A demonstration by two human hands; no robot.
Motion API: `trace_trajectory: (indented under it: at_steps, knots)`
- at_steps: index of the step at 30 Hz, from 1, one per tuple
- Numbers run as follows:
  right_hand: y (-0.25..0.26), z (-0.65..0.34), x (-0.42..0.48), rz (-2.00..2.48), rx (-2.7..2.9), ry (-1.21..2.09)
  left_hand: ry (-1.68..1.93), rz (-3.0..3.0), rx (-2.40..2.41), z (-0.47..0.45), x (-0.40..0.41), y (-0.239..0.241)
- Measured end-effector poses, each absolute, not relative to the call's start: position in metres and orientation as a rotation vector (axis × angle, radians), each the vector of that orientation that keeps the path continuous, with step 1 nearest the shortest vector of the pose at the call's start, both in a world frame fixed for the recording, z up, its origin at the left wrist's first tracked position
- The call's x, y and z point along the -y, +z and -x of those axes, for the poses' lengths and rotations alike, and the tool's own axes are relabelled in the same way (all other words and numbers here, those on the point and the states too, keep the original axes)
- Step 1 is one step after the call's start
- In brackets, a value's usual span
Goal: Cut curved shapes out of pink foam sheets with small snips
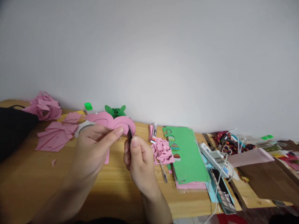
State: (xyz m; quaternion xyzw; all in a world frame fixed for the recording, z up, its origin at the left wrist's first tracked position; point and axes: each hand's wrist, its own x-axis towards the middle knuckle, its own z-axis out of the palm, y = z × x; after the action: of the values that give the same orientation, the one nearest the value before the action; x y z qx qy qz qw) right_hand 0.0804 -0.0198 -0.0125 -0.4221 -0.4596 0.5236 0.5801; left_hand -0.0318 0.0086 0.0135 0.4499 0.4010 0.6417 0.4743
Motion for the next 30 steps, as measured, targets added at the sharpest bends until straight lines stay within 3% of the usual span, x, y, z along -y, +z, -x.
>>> trace_trajectory:
  at_steps: [30]
  knots:
    - [-0.0089,-0.0805,0.0224,0.972,1.138,1.213,1.571,-1.058,-0.897,0.0307,-0.0071,0.0102]
